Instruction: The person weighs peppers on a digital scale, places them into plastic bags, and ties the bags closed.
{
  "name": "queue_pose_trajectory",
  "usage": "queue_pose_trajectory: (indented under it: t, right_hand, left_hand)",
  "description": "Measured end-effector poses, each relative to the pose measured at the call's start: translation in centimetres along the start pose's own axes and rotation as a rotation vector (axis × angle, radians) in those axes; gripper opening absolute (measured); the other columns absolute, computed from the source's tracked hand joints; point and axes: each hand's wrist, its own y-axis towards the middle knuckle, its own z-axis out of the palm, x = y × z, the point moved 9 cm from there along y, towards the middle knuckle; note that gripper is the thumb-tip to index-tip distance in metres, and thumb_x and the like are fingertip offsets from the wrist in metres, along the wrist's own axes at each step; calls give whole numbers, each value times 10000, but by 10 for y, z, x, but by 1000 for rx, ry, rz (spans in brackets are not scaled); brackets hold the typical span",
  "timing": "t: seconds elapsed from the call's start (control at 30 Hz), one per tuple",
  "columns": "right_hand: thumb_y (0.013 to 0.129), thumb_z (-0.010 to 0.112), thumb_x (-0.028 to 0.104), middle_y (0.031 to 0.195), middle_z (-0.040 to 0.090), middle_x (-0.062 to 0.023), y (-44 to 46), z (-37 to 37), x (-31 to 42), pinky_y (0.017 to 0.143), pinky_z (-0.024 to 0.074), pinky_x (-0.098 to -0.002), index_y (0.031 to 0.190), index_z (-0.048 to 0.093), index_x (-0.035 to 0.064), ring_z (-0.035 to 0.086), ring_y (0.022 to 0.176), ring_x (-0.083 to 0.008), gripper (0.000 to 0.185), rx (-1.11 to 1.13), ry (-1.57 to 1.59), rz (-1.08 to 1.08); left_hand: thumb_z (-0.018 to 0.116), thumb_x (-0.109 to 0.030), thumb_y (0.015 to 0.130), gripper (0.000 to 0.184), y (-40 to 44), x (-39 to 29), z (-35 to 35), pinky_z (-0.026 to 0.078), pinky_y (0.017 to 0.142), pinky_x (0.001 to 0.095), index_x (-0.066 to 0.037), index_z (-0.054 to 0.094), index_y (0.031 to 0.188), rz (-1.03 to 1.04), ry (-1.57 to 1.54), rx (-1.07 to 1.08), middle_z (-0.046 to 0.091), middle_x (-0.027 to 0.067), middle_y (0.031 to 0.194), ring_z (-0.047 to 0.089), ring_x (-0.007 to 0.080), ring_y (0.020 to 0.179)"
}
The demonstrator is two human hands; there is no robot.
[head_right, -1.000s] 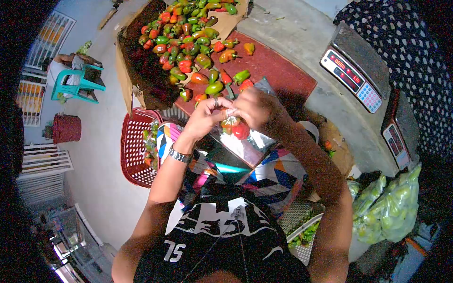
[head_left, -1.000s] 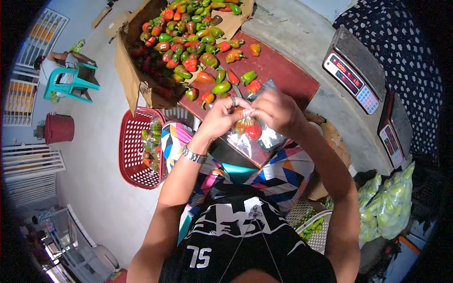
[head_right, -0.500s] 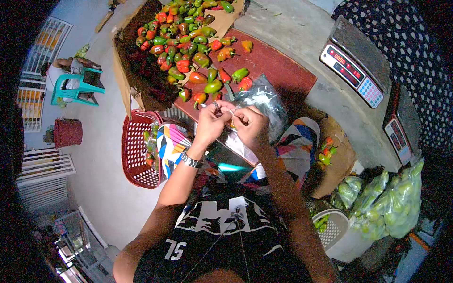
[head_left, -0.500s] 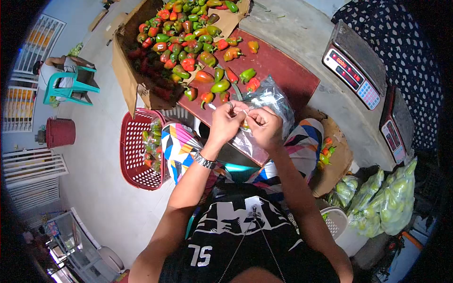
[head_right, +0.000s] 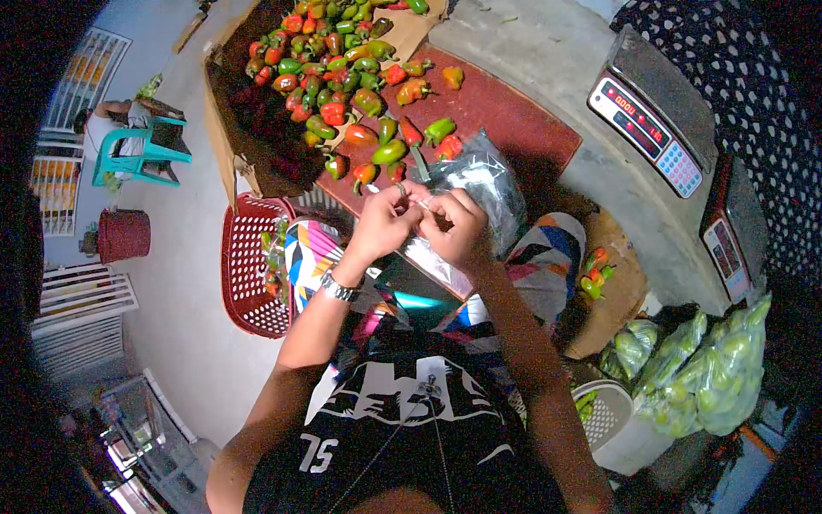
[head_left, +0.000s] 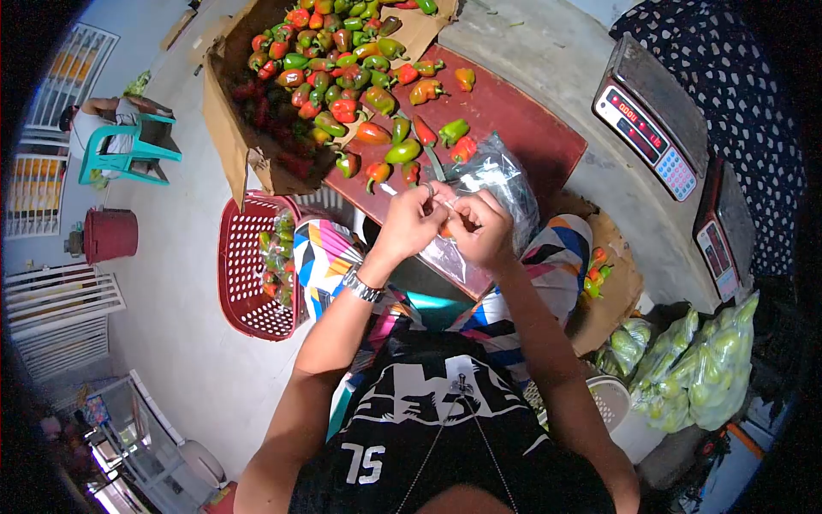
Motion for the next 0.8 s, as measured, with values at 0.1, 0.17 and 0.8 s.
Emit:
queue_pose_trajectory:
  t: [0.1,0.17,0.8]
  right_hand:
    - [783,733,-6,790,586,-81,-4,0,-1,548,495,-310,828,621,29,625,607,-184,126,1,-14,-3]
    - [779,748,-6,761,586,-73,-4,0,-3,545,472,-297,827,642,20,598,600,-158,119,-12,-1,-13]
    - [787,733,35,743,579,-68,9,5,-8,544,456,-303,810,657,25,561,567,-173,80,242,116,69]
  left_hand:
    - [639,-54,956,145,-5,-14,-1,535,683,272,-24,680,1091,15,82,40,714,47,823,646,67,748]
    - [656,-72,954,142,-6,-25,-3,534,680,283,-34,686,1088,64,135,30,709,64,796,649,76,738]
    - [626,-23,994,80,-12,11,5,612,742,276,-19,665,1063,-135,-434,326,634,4,977,669,134,875]
